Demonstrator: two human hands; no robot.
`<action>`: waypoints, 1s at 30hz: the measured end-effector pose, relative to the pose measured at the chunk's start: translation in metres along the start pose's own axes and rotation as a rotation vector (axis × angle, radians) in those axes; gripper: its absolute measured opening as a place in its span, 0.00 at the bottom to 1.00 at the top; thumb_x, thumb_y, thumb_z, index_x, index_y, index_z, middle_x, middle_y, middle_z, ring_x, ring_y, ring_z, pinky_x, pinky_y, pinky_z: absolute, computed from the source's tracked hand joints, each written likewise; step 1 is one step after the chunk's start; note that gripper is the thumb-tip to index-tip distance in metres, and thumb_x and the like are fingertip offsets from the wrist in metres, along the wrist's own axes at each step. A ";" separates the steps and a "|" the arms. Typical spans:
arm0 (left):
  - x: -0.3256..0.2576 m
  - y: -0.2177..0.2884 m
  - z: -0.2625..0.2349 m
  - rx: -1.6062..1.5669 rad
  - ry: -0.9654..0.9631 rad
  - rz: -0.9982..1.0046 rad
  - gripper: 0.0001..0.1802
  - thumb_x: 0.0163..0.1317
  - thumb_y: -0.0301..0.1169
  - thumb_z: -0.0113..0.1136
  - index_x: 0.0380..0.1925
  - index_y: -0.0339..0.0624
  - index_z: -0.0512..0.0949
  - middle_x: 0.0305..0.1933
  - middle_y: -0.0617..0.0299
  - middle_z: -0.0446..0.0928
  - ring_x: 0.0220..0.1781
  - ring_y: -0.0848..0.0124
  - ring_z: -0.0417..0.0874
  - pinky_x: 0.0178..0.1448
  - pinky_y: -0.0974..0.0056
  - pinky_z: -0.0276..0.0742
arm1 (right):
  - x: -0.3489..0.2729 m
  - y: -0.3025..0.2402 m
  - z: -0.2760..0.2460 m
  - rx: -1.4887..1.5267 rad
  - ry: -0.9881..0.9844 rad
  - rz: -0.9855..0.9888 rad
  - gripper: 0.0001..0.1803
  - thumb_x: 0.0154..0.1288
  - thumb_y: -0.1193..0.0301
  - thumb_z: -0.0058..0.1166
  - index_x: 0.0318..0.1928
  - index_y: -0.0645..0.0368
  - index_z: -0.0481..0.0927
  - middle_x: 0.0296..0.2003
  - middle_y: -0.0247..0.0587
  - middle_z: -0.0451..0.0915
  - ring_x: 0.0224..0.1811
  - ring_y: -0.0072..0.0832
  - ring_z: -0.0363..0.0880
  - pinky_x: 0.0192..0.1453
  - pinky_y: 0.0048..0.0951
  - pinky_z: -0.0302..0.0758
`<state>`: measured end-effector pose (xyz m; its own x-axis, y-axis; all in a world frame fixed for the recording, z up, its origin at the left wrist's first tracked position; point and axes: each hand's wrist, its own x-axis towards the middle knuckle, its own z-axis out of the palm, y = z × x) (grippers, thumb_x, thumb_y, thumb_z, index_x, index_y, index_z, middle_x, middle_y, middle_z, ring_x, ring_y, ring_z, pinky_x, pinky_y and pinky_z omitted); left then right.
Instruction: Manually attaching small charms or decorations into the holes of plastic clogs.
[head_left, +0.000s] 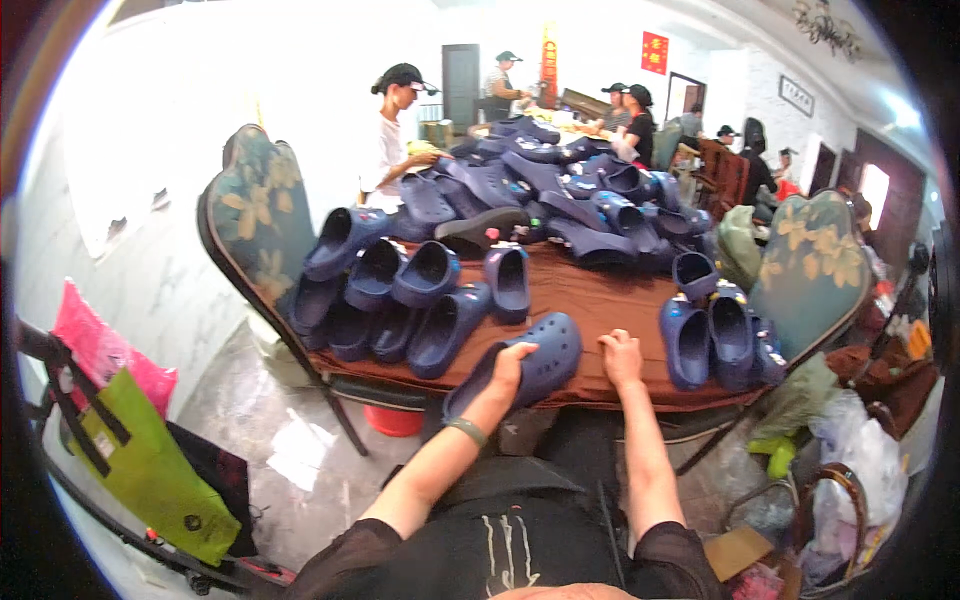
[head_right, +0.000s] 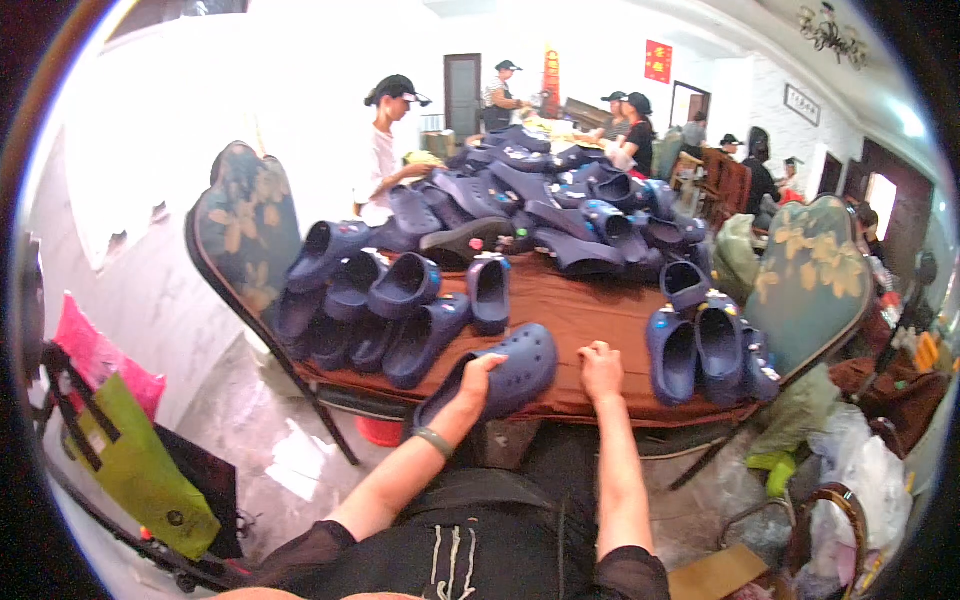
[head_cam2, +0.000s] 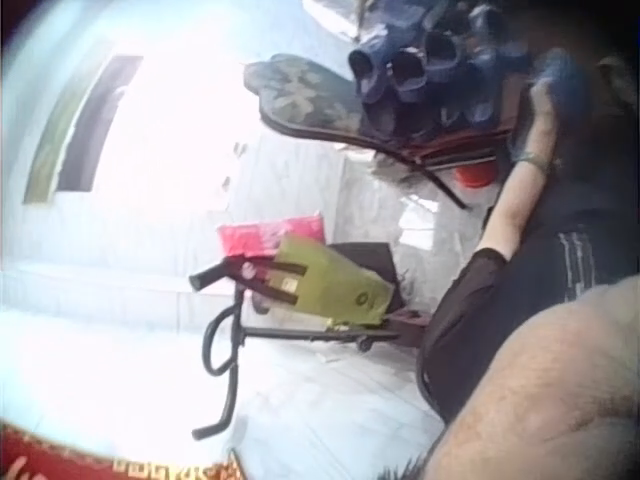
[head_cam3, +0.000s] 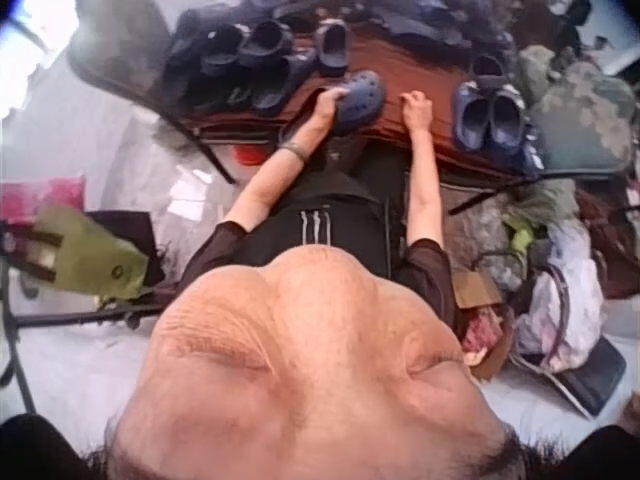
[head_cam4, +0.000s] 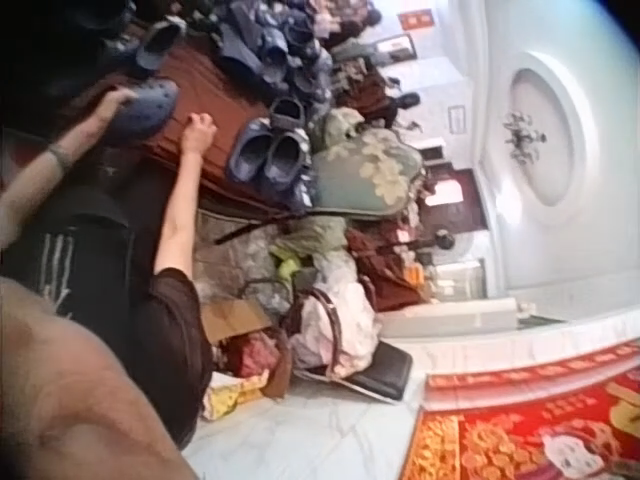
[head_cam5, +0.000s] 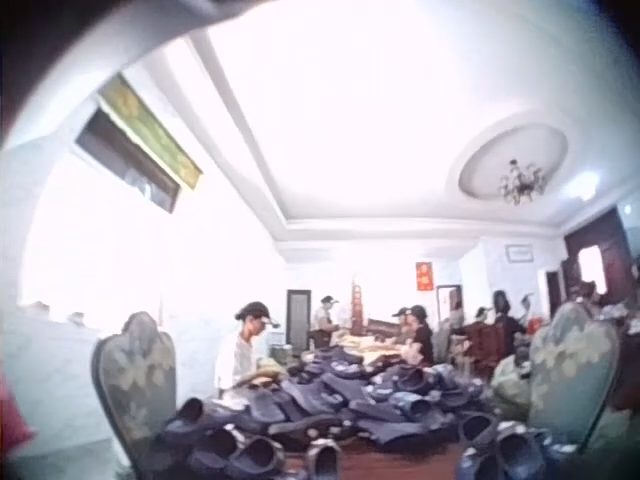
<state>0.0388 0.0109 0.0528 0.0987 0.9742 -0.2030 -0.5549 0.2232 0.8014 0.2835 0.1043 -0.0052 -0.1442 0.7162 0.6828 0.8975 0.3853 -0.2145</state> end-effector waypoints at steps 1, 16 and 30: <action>0.002 0.002 0.003 -0.036 -0.036 -0.082 0.24 0.52 0.40 0.51 0.42 0.29 0.74 0.36 0.46 0.79 0.31 0.55 0.81 0.36 0.56 0.78 | 0.001 0.002 -0.002 0.040 0.001 0.006 0.09 0.58 0.72 0.48 0.34 0.47 0.82 0.41 0.35 0.75 0.42 0.41 0.72 0.46 0.40 0.72; 0.021 -0.010 -0.015 -0.100 -0.083 0.001 0.22 0.55 0.41 0.50 0.39 0.31 0.74 0.37 0.47 0.78 0.34 0.57 0.81 0.39 0.57 0.78 | 0.005 0.002 0.015 0.067 0.057 0.150 0.11 0.57 0.71 0.53 0.42 0.52 0.77 0.39 0.44 0.74 0.45 0.44 0.71 0.48 0.41 0.69; 0.015 -0.046 -0.017 -0.142 -0.011 0.192 0.11 0.56 0.34 0.54 0.33 0.38 0.77 0.36 0.64 0.75 0.38 0.73 0.75 0.49 0.67 0.68 | 0.001 0.011 0.001 0.258 -0.009 0.205 0.18 0.48 0.58 0.64 0.30 0.57 0.74 0.24 0.43 0.76 0.27 0.40 0.76 0.31 0.40 0.70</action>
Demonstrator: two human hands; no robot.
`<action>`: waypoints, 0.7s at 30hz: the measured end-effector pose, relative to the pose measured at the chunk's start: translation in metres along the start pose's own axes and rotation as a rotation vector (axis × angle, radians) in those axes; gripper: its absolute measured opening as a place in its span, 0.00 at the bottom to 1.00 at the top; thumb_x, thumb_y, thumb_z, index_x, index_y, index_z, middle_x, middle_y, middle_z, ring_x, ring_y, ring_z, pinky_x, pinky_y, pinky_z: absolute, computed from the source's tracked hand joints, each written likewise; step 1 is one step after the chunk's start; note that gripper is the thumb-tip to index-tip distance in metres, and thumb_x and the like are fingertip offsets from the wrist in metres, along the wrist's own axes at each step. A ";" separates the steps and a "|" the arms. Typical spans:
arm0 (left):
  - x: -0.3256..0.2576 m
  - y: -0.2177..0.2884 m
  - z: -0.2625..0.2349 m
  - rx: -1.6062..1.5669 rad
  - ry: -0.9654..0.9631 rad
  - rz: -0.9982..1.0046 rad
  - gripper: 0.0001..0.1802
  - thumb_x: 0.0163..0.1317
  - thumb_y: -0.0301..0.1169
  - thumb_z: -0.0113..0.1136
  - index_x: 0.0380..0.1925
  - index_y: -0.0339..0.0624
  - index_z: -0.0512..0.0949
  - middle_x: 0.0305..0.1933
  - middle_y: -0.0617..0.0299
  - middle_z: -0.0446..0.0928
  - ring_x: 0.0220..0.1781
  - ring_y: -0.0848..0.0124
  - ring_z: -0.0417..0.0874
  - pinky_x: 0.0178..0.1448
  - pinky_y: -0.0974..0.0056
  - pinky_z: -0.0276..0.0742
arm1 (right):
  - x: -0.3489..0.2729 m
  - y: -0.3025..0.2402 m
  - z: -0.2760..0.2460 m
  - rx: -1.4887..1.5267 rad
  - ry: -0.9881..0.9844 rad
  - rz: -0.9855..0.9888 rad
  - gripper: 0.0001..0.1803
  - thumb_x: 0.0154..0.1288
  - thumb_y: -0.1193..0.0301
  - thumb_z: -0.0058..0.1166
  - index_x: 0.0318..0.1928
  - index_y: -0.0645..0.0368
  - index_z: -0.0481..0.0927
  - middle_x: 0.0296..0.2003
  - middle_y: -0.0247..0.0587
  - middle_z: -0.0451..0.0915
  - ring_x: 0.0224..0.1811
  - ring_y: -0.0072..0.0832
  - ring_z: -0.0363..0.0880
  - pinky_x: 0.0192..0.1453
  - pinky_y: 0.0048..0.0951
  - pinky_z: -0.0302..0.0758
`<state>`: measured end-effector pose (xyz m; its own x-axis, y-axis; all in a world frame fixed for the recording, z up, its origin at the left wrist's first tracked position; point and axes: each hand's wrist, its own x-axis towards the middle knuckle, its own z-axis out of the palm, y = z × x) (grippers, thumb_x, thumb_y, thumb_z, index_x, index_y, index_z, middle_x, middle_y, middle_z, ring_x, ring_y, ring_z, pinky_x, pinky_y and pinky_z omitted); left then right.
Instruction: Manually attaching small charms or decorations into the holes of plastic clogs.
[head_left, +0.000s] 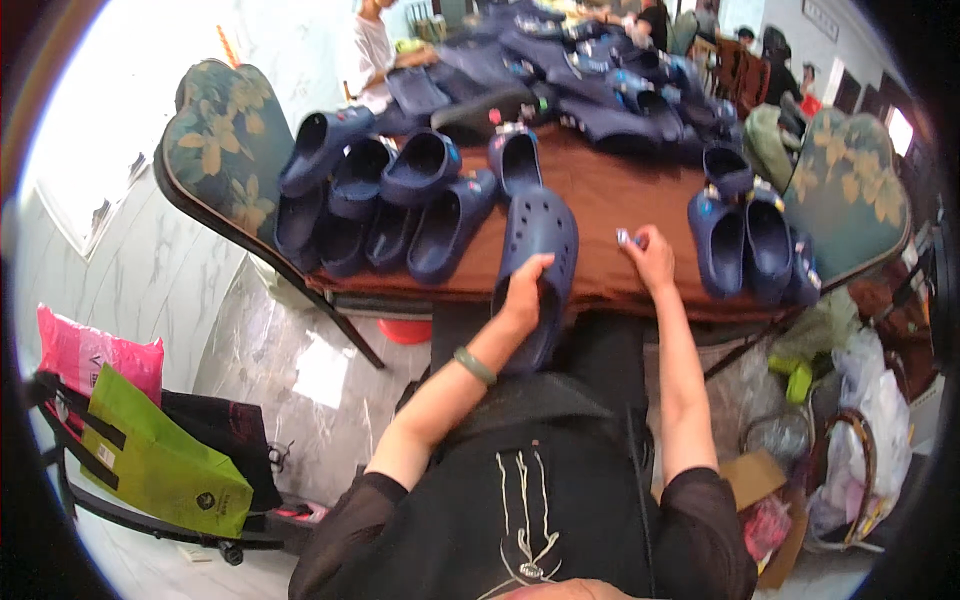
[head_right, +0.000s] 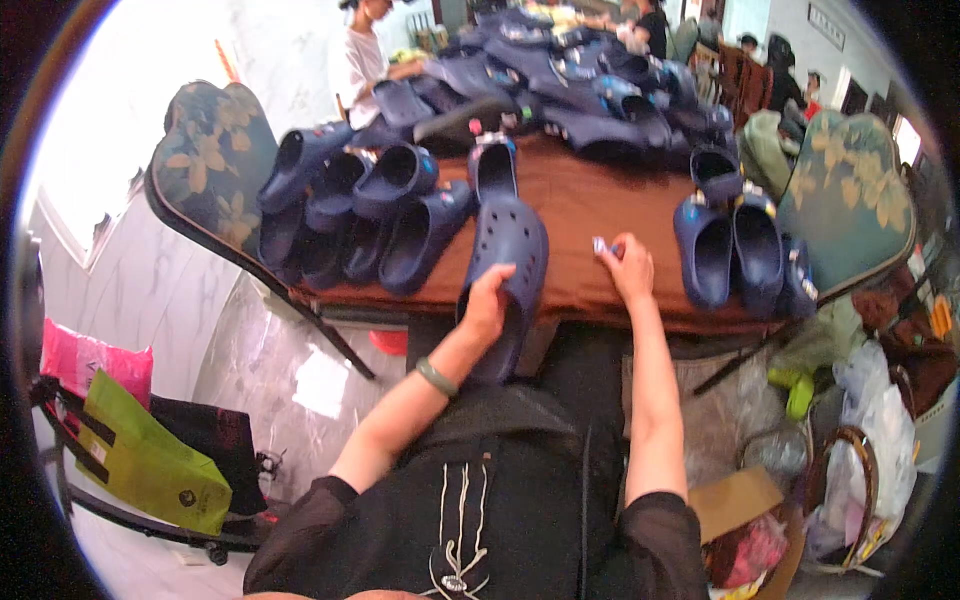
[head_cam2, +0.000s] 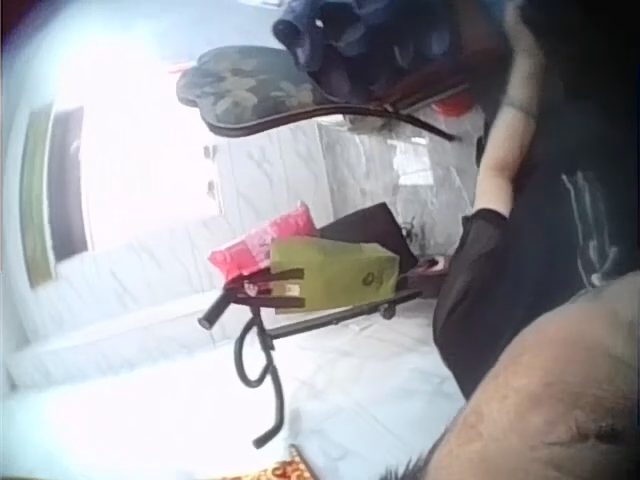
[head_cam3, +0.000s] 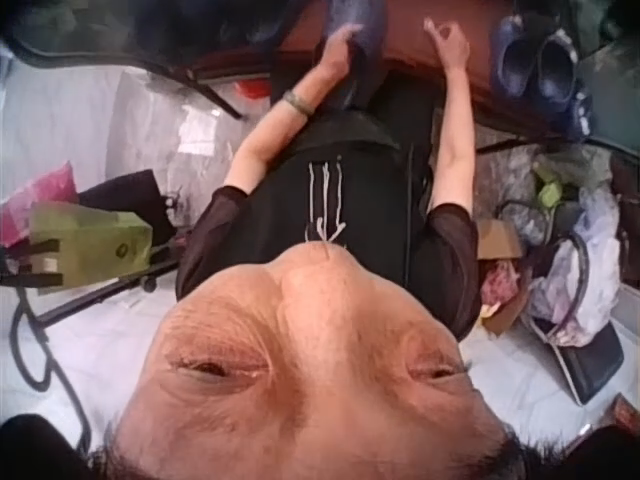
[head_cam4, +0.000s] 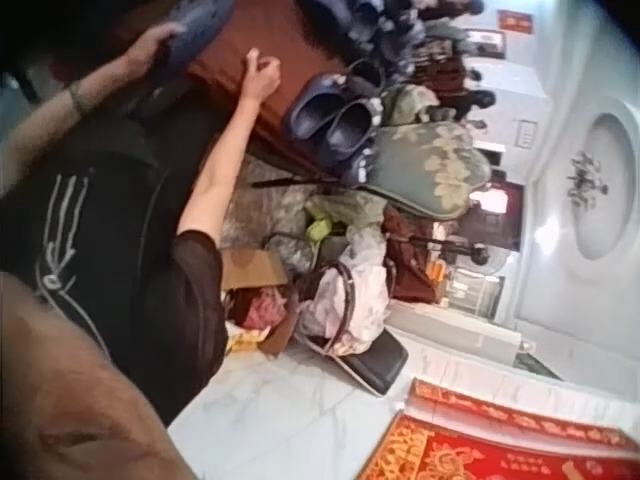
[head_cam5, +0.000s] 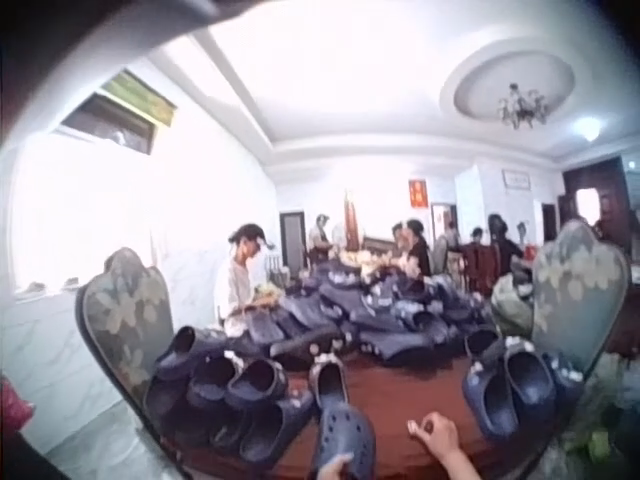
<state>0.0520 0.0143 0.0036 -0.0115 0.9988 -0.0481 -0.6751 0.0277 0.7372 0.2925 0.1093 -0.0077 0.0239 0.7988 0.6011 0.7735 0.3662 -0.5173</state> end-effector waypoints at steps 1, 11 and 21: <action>-0.002 0.009 -0.002 0.112 -0.043 -0.036 0.09 0.55 0.33 0.54 0.32 0.39 0.77 0.35 0.65 0.75 0.37 0.74 0.74 0.48 0.67 0.67 | 0.002 0.000 -0.002 0.009 -0.031 0.046 0.18 0.49 0.59 0.64 0.30 0.57 0.74 0.26 0.44 0.77 0.29 0.41 0.77 0.33 0.40 0.71; -0.004 0.013 -0.022 0.135 -0.070 -0.109 0.13 0.51 0.30 0.53 0.35 0.34 0.76 0.33 0.57 0.78 0.38 0.65 0.80 0.44 0.61 0.75 | 0.003 0.007 0.013 0.176 -0.086 0.127 0.10 0.57 0.65 0.55 0.38 0.54 0.79 0.30 0.42 0.80 0.32 0.34 0.79 0.38 0.33 0.73; 0.003 0.001 -0.035 0.285 -0.065 -0.010 0.11 0.51 0.31 0.53 0.29 0.33 0.78 0.32 0.60 0.78 0.34 0.69 0.78 0.44 0.66 0.72 | -0.001 0.010 0.011 0.243 -0.011 0.111 0.08 0.59 0.68 0.53 0.38 0.56 0.76 0.30 0.46 0.79 0.36 0.39 0.79 0.40 0.35 0.73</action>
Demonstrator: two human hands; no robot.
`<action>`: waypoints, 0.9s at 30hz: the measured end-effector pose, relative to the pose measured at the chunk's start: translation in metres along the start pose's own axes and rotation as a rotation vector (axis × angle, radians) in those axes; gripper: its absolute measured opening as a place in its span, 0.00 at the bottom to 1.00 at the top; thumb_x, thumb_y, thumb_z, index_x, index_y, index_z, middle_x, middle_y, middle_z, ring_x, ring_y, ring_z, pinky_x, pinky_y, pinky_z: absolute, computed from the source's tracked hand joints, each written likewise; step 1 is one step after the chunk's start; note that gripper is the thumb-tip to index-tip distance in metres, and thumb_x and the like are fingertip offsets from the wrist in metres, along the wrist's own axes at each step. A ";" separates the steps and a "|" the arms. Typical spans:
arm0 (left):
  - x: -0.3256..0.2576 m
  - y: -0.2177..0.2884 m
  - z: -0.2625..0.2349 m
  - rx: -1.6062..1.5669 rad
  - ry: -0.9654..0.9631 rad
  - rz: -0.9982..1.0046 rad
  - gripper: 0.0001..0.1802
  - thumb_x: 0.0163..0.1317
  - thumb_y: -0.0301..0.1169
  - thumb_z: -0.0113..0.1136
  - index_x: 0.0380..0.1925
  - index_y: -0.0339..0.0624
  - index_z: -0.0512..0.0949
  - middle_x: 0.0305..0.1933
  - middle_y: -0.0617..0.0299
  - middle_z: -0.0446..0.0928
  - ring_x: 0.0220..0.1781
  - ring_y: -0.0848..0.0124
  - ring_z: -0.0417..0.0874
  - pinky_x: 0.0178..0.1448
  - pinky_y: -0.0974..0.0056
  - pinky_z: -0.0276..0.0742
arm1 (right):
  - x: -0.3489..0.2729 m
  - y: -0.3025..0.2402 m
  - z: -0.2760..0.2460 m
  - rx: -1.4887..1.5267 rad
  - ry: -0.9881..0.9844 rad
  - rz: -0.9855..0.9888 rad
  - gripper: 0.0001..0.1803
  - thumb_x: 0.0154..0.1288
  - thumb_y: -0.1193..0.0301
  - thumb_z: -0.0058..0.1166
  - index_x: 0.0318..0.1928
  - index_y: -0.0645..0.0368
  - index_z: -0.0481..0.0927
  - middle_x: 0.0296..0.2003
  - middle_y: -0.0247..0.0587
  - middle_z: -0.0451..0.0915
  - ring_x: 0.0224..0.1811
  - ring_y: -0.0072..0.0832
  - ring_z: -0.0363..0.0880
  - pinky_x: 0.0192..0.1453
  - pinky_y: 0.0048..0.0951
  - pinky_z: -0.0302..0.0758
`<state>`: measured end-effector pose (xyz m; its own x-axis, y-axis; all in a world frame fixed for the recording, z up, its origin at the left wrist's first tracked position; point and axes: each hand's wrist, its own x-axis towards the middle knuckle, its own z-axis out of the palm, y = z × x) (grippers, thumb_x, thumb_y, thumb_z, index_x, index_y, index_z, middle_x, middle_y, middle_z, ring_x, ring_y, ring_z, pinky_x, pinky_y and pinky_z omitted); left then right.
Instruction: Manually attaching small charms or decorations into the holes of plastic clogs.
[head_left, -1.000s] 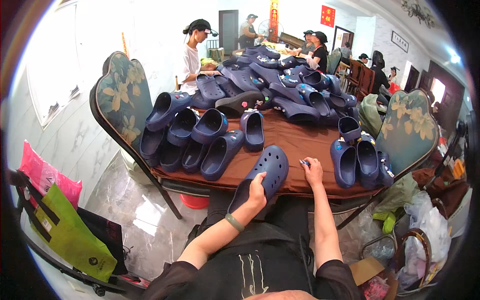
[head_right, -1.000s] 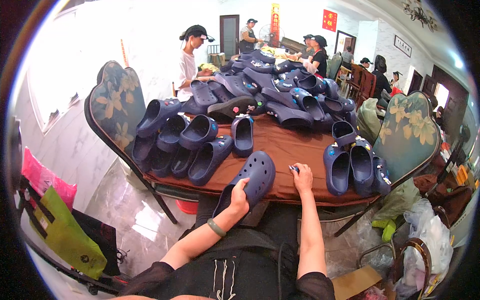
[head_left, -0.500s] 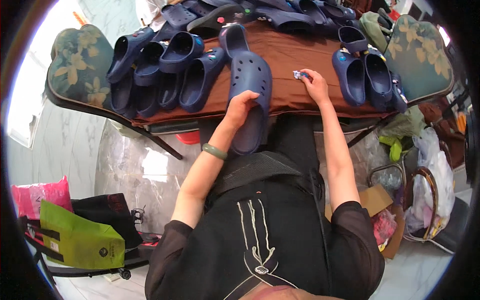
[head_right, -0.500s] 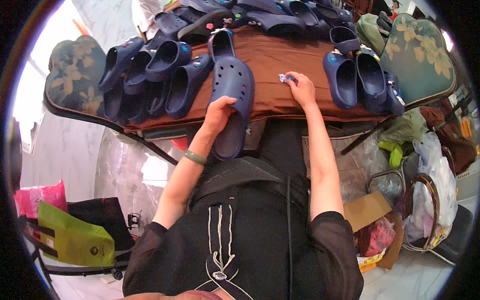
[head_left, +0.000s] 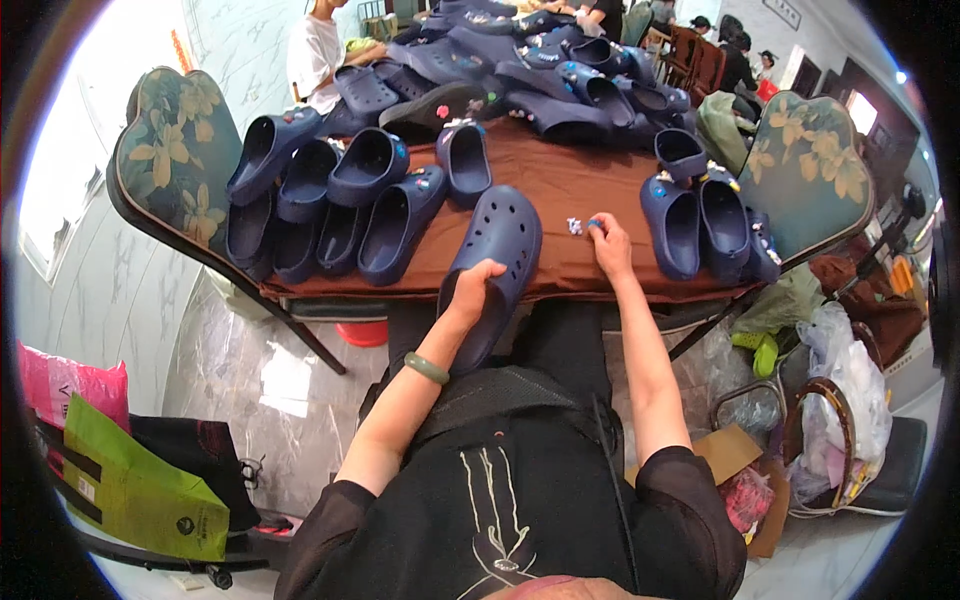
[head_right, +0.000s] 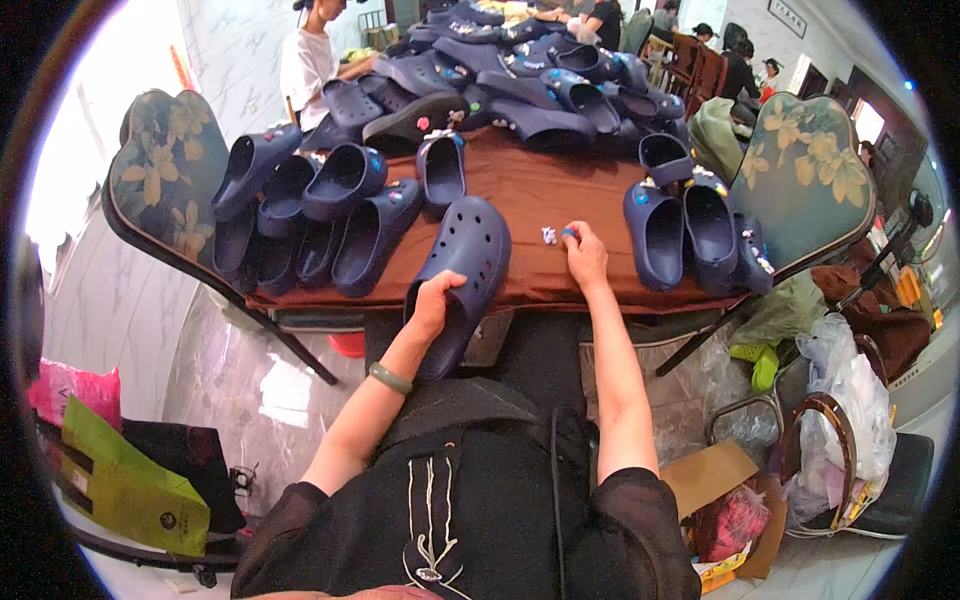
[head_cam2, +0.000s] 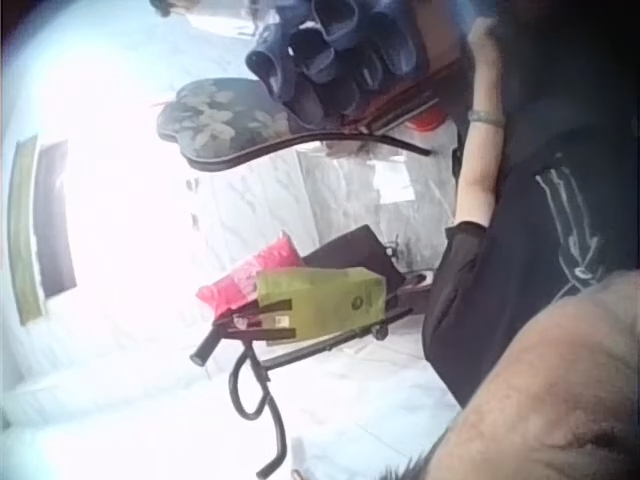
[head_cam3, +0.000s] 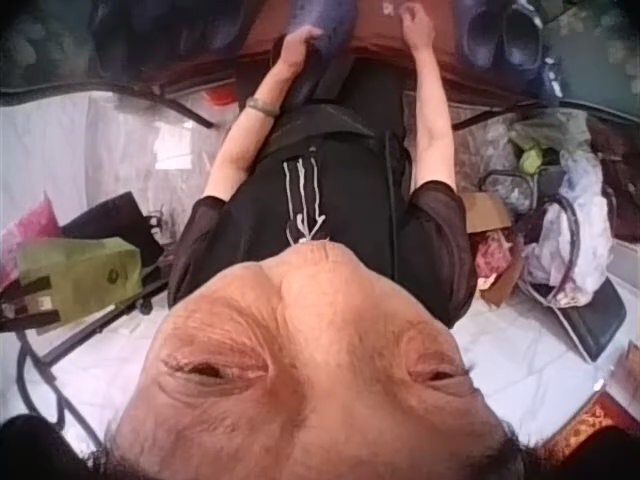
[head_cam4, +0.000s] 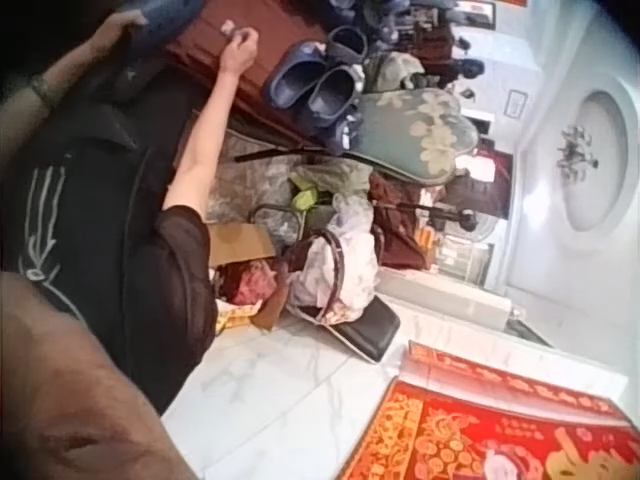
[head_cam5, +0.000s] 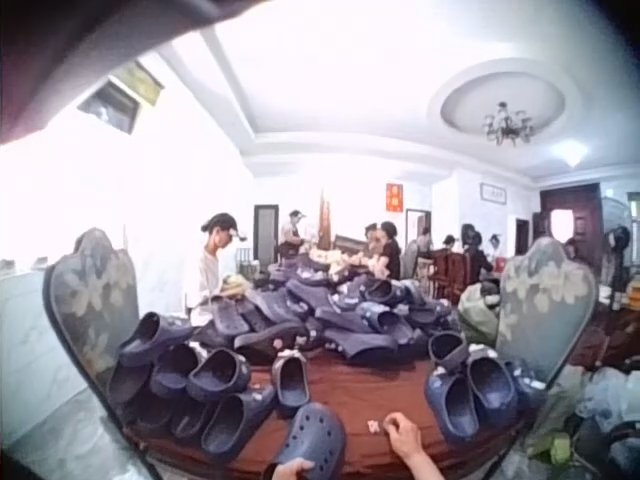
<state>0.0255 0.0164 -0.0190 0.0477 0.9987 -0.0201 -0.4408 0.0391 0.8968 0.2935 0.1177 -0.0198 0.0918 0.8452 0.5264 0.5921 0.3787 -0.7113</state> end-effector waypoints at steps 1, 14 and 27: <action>0.002 0.000 -0.006 -0.013 -0.006 -0.003 0.11 0.51 0.31 0.53 0.29 0.33 0.78 0.32 0.59 0.78 0.33 0.69 0.78 0.43 0.66 0.72 | 0.001 -0.007 0.002 -0.002 -0.009 -0.013 0.08 0.59 0.68 0.53 0.38 0.56 0.76 0.30 0.46 0.79 0.36 0.39 0.79 0.40 0.35 0.73; -0.020 0.013 0.006 -0.064 -0.015 -0.034 0.09 0.47 0.29 0.54 0.26 0.35 0.77 0.30 0.61 0.77 0.33 0.70 0.77 0.42 0.67 0.71 | -0.013 -0.016 -0.009 0.091 0.013 0.047 0.09 0.60 0.70 0.52 0.40 0.59 0.76 0.29 0.44 0.79 0.34 0.28 0.78 0.41 0.29 0.73; 0.023 0.001 -0.012 -0.038 -0.096 0.000 0.10 0.49 0.29 0.49 0.27 0.33 0.76 0.30 0.60 0.77 0.32 0.70 0.77 0.41 0.67 0.72 | 0.012 -0.093 0.021 0.644 0.019 0.069 0.09 0.62 0.73 0.54 0.42 0.63 0.78 0.34 0.30 0.79 0.37 0.16 0.74 0.44 0.18 0.70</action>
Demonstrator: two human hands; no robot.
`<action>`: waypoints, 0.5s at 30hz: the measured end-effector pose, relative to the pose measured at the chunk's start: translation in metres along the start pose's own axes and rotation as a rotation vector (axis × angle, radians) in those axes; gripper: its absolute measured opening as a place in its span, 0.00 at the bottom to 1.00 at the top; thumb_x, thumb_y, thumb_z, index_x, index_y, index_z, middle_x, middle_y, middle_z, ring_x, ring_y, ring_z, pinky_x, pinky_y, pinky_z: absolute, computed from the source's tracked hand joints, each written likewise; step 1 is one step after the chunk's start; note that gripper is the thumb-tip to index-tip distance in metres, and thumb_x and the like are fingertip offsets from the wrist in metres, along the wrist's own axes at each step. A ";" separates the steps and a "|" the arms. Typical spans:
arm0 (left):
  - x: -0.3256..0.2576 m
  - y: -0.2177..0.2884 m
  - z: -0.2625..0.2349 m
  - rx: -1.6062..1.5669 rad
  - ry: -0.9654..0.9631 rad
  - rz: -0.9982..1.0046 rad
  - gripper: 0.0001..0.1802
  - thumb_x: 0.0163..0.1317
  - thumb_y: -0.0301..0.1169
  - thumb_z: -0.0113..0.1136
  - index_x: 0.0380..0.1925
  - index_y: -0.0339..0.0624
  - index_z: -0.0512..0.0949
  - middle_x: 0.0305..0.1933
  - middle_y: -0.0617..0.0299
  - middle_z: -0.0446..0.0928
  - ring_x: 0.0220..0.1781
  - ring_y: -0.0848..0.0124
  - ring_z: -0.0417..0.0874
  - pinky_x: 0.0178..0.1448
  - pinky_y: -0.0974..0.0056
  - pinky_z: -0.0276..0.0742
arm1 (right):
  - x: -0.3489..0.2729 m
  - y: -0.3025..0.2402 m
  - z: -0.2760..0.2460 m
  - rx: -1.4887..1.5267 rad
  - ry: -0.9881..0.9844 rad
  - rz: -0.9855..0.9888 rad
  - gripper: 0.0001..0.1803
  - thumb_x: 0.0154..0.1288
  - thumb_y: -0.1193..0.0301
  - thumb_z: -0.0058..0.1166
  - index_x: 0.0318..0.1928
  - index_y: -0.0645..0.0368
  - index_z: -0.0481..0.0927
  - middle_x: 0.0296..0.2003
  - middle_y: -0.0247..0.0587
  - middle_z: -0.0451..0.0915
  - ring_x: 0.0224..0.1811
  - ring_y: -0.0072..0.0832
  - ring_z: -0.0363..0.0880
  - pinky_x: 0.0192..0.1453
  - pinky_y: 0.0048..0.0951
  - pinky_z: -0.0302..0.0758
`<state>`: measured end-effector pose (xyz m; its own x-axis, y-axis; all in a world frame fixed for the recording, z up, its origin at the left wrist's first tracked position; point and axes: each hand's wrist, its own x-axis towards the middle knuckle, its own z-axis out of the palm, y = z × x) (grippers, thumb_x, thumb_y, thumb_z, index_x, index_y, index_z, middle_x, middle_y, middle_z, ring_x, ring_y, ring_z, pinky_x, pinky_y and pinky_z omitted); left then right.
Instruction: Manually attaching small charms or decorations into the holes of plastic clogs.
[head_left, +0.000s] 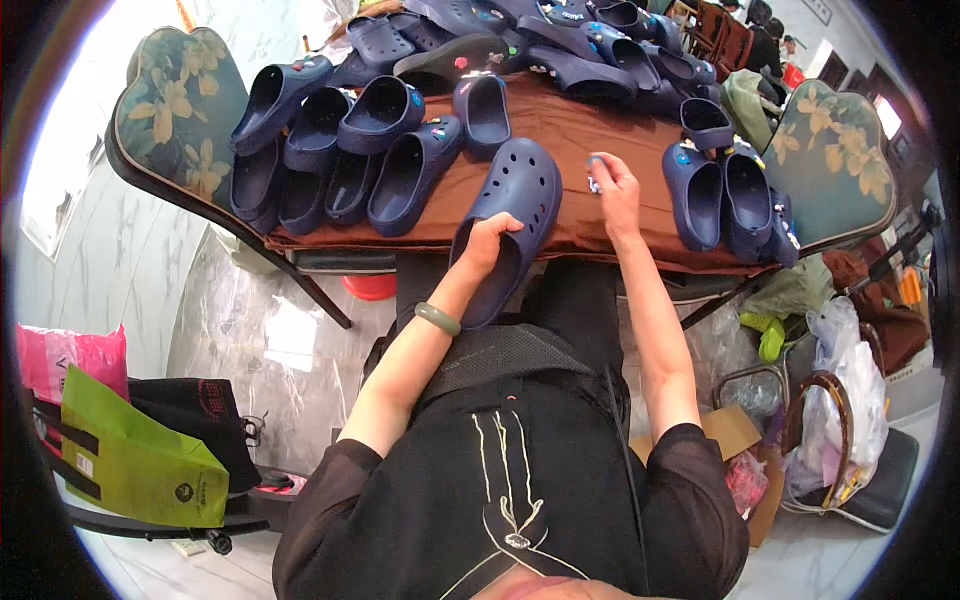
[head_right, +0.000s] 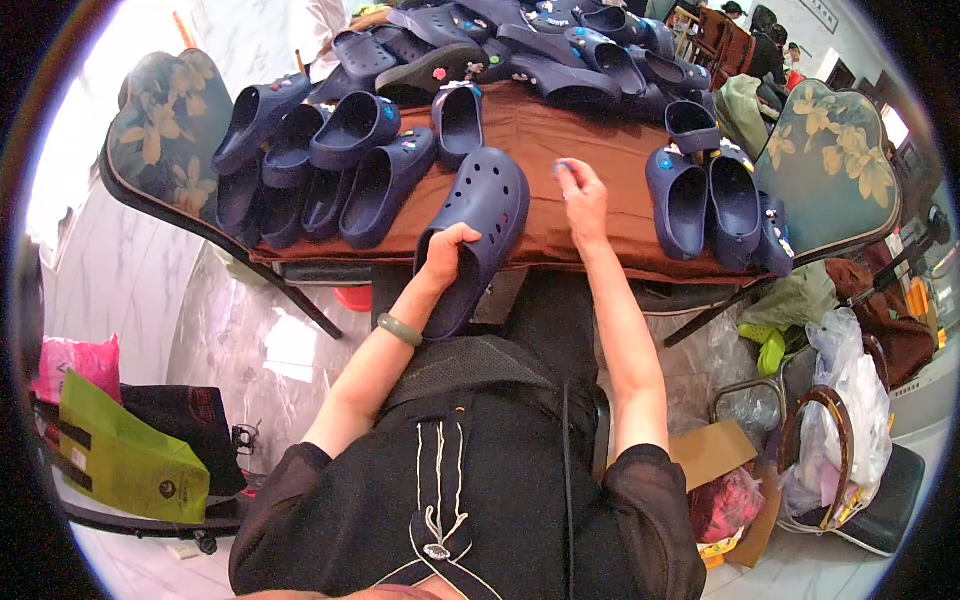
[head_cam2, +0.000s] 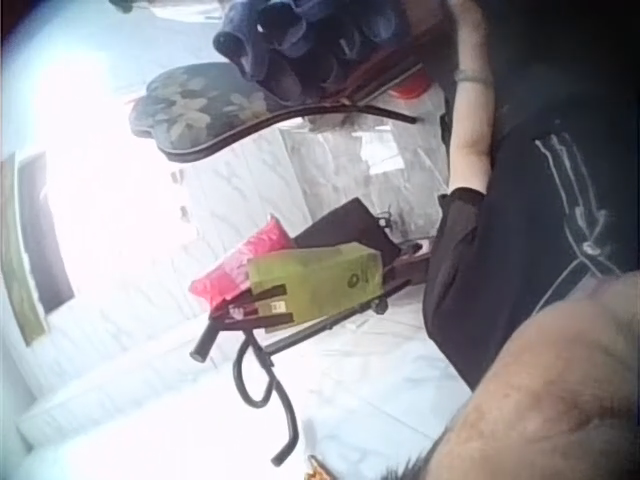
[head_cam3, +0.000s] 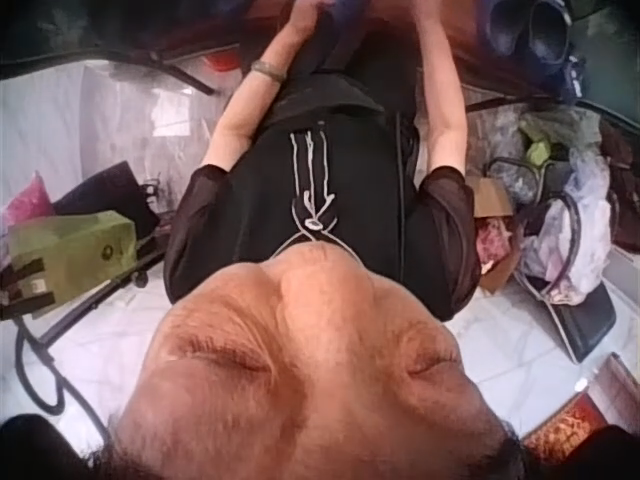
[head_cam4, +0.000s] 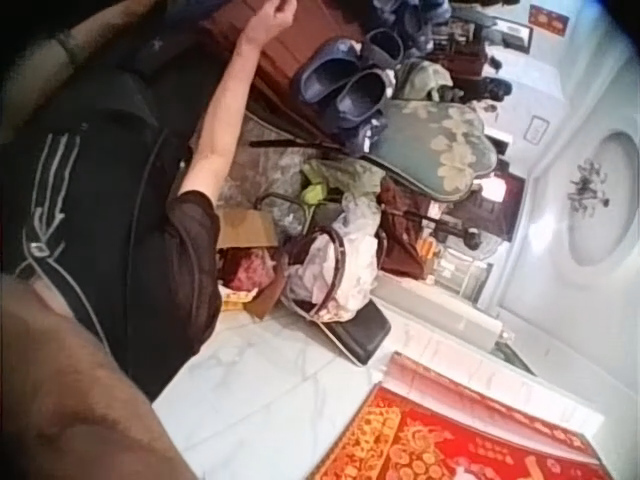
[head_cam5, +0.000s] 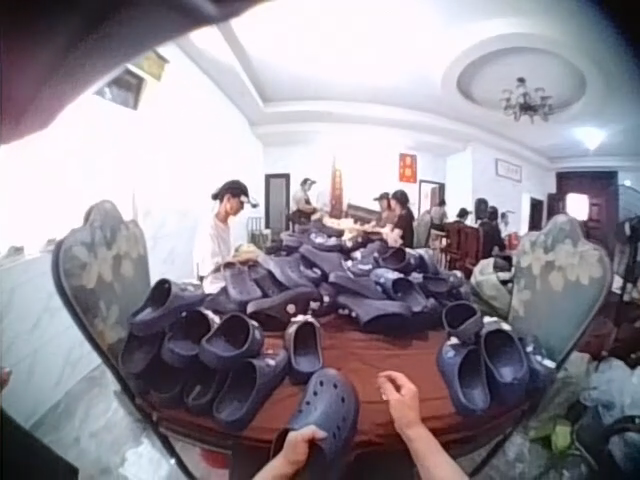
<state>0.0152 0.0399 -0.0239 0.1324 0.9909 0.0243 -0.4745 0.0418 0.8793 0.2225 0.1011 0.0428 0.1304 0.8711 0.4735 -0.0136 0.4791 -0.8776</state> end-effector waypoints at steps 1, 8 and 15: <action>-0.002 -0.002 0.004 -0.003 -0.007 -0.007 0.10 0.49 0.29 0.49 0.27 0.33 0.76 0.30 0.60 0.77 0.32 0.70 0.77 0.41 0.67 0.72 | -0.002 -0.004 0.008 0.044 -0.088 0.042 0.09 0.62 0.73 0.54 0.41 0.63 0.78 0.34 0.30 0.79 0.37 0.15 0.74 0.43 0.18 0.70; -0.031 0.004 0.020 -0.027 -0.021 0.061 0.10 0.47 0.28 0.52 0.29 0.33 0.76 0.31 0.60 0.76 0.33 0.70 0.77 0.41 0.67 0.72 | 0.001 0.004 0.055 -0.282 -0.316 -0.167 0.10 0.53 0.67 0.61 0.35 0.59 0.81 0.49 0.46 0.75 0.53 0.27 0.71 0.57 0.30 0.66; -0.027 -0.005 0.005 -0.020 -0.066 0.077 0.10 0.48 0.27 0.52 0.31 0.35 0.76 0.32 0.63 0.75 0.35 0.72 0.75 0.44 0.67 0.71 | 0.028 0.014 0.045 -0.163 -0.656 0.059 0.10 0.52 0.67 0.62 0.33 0.58 0.80 0.52 0.48 0.72 0.57 0.30 0.68 0.59 0.29 0.63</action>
<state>0.0183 0.0123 -0.0260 0.1515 0.9808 0.1230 -0.5025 -0.0307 0.8640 0.1815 0.1368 0.0468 -0.4951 0.8052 0.3263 0.1545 0.4512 -0.8790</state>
